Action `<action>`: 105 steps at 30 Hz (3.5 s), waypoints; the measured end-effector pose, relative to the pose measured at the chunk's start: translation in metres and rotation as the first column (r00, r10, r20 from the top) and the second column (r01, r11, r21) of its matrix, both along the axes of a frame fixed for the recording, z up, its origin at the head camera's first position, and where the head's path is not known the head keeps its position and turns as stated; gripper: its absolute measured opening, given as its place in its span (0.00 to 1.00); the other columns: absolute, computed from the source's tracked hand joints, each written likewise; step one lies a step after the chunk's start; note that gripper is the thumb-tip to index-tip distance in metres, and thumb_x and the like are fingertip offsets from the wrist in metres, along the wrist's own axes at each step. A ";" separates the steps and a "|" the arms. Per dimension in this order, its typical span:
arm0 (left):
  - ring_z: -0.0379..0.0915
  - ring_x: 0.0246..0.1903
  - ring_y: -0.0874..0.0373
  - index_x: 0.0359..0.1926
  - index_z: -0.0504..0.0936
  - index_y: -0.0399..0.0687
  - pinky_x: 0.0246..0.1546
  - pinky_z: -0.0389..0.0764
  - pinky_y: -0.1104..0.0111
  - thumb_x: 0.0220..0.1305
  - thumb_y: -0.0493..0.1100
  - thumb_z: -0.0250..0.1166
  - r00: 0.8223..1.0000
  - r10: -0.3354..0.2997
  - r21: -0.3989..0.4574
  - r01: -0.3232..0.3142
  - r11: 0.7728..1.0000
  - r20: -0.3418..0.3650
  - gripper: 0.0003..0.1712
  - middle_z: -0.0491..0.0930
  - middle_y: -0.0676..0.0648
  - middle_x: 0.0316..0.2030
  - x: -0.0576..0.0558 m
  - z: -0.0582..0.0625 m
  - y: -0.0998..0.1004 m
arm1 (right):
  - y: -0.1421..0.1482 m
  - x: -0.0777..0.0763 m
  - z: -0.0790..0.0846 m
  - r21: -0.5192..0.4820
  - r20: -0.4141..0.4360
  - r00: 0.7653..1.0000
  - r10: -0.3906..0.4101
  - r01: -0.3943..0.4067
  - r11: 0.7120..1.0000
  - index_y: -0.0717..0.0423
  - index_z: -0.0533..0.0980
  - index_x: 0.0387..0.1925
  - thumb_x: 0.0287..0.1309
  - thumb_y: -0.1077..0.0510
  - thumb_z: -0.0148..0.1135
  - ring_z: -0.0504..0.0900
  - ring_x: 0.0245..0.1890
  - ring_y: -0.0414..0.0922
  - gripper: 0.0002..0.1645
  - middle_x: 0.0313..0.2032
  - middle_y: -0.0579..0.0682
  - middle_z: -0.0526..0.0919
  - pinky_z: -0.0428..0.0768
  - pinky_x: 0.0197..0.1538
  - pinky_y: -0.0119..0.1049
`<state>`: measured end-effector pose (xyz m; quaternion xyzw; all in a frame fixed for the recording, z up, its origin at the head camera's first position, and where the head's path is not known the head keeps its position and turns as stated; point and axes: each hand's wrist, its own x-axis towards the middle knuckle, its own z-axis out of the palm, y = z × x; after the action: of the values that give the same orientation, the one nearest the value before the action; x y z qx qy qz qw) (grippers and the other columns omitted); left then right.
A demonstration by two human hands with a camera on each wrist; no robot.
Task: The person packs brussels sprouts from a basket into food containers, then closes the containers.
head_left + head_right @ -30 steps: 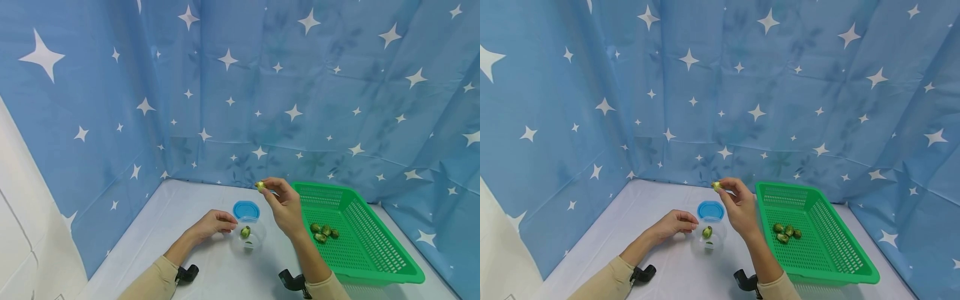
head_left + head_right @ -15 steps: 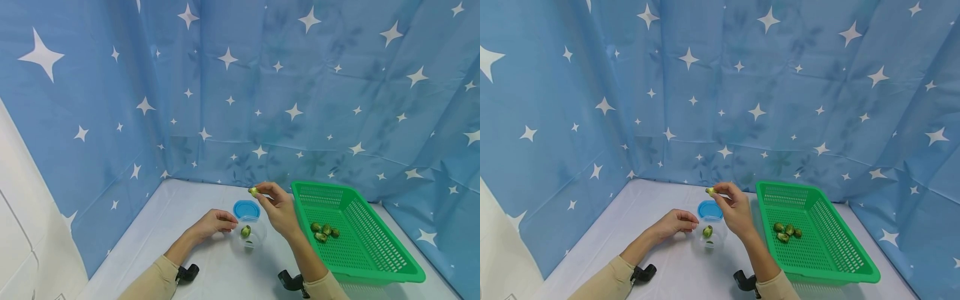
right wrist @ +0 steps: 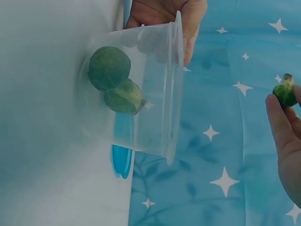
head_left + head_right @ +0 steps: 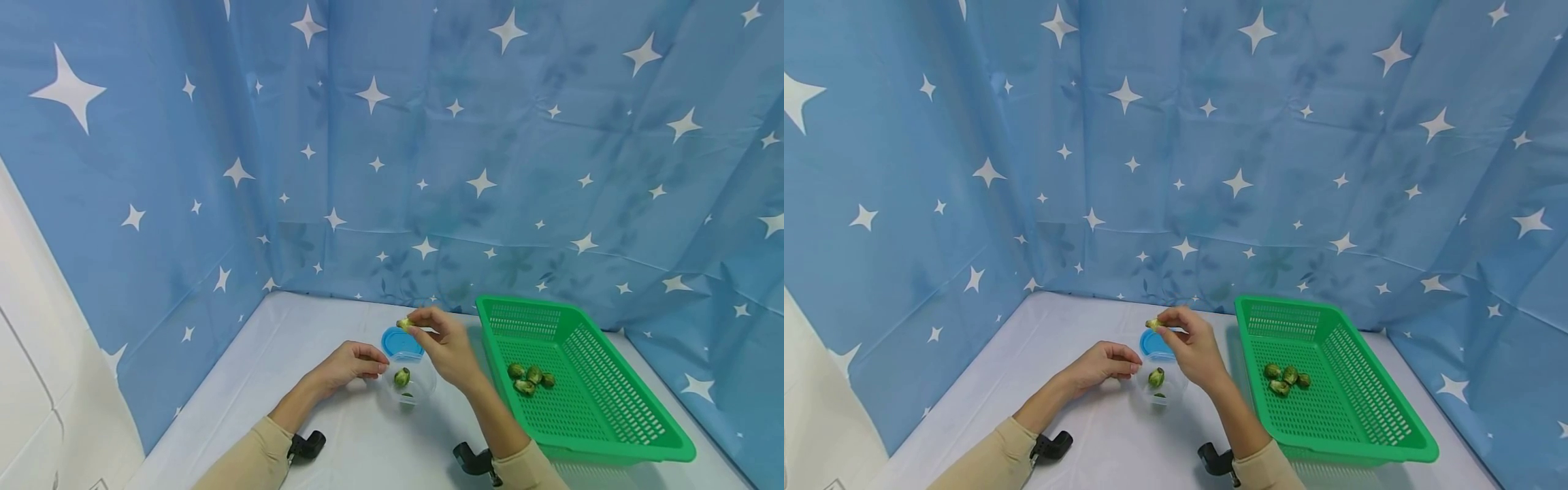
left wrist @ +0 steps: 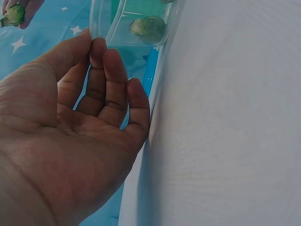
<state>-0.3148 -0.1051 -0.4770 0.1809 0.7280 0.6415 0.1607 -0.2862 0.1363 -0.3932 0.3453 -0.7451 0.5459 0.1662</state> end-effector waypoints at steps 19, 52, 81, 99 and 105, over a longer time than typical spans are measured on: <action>0.83 0.36 0.61 0.52 0.86 0.31 0.40 0.82 0.65 0.67 0.47 0.73 1.000 0.001 -0.002 -0.001 1.000 -0.002 0.23 0.89 0.49 0.40 -0.001 0.001 0.000 | -0.004 -0.001 -0.010 0.190 0.107 0.992 -0.073 0.052 0.980 0.54 0.81 0.45 0.69 0.62 0.66 0.88 0.46 0.47 0.05 0.43 0.49 0.87 0.86 0.48 0.33; 0.81 0.36 0.60 0.52 0.85 0.31 0.41 0.81 0.65 0.67 0.47 0.73 1.000 -0.002 -0.003 0.002 1.000 -0.004 0.22 0.88 0.54 0.37 0.000 0.000 -0.001 | -0.003 -0.002 -0.020 0.422 0.146 0.985 -0.092 0.022 0.906 0.54 0.82 0.43 0.69 0.65 0.66 0.86 0.42 0.43 0.04 0.40 0.45 0.86 0.87 0.46 0.35; 0.79 0.34 0.60 0.46 0.89 0.40 0.39 0.80 0.65 0.67 0.46 0.73 1.000 0.001 -0.004 -0.001 1.000 -0.021 0.14 0.87 0.54 0.35 -0.001 -0.001 -0.001 | -0.005 -0.005 -0.027 0.538 0.171 0.980 -0.097 -0.010 0.843 0.54 0.84 0.39 0.66 0.65 0.68 0.84 0.41 0.41 0.04 0.38 0.45 0.85 0.85 0.45 0.35; 0.81 0.35 0.61 0.47 0.89 0.40 0.40 0.81 0.65 0.67 0.46 0.73 1.000 0.000 0.001 0.000 1.000 -0.023 0.14 0.88 0.54 0.37 -0.001 -0.001 -0.001 | -0.007 -0.006 -0.030 0.576 0.173 0.984 -0.045 -0.064 0.815 0.54 0.85 0.37 0.63 0.64 0.71 0.85 0.37 0.39 0.03 0.34 0.43 0.88 0.83 0.43 0.34; 0.80 0.34 0.59 0.46 0.89 0.41 0.39 0.81 0.65 0.66 0.46 0.74 1.000 0.006 -0.004 -0.006 1.000 -0.018 0.14 0.87 0.54 0.36 -0.002 -0.002 -0.001 | -0.007 -0.006 -0.033 0.587 0.189 0.981 -0.029 -0.089 0.805 0.54 0.86 0.36 0.62 0.63 0.73 0.85 0.37 0.37 0.02 0.34 0.43 0.89 0.83 0.44 0.34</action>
<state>-0.3166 -0.1058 -0.4789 0.1843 0.7312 0.6388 0.1526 -0.2922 0.1291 -0.4261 0.3382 -0.8849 0.3188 -0.0301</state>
